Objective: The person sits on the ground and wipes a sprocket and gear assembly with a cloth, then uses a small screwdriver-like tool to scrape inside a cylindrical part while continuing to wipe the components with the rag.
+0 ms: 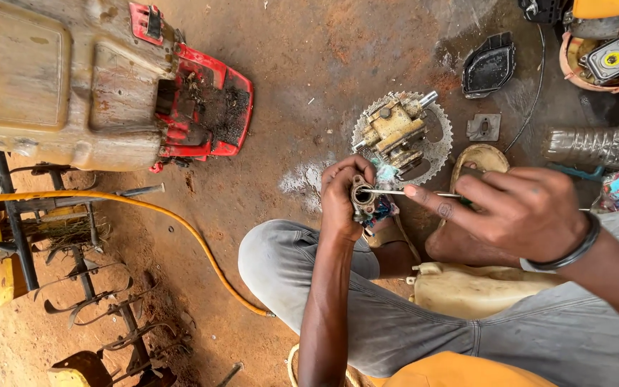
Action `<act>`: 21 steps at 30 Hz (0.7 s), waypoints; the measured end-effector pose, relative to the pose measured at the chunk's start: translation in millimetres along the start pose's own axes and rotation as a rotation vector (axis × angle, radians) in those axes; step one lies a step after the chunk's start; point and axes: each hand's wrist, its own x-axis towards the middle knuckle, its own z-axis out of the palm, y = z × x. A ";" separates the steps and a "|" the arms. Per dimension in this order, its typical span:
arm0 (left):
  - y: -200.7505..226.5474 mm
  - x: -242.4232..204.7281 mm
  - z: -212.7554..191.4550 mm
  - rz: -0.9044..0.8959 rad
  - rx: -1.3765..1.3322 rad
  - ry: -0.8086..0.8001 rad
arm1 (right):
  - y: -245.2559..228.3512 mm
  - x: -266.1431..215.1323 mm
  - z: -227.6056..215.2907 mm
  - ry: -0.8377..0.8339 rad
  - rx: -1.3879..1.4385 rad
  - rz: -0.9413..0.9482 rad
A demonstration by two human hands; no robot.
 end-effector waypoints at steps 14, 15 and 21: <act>18.1 -10.5 14.8 -0.131 0.231 -0.382 | 34.6 -17.4 -29.7 0.000 -0.012 -0.426; 20.8 -11.9 17.2 -0.115 0.297 -0.432 | 36.1 -16.0 -33.6 0.030 -0.018 -0.458; 49.4 -26.9 42.0 0.074 0.837 -0.470 | 33.0 -16.6 -51.7 -0.051 -0.053 -0.600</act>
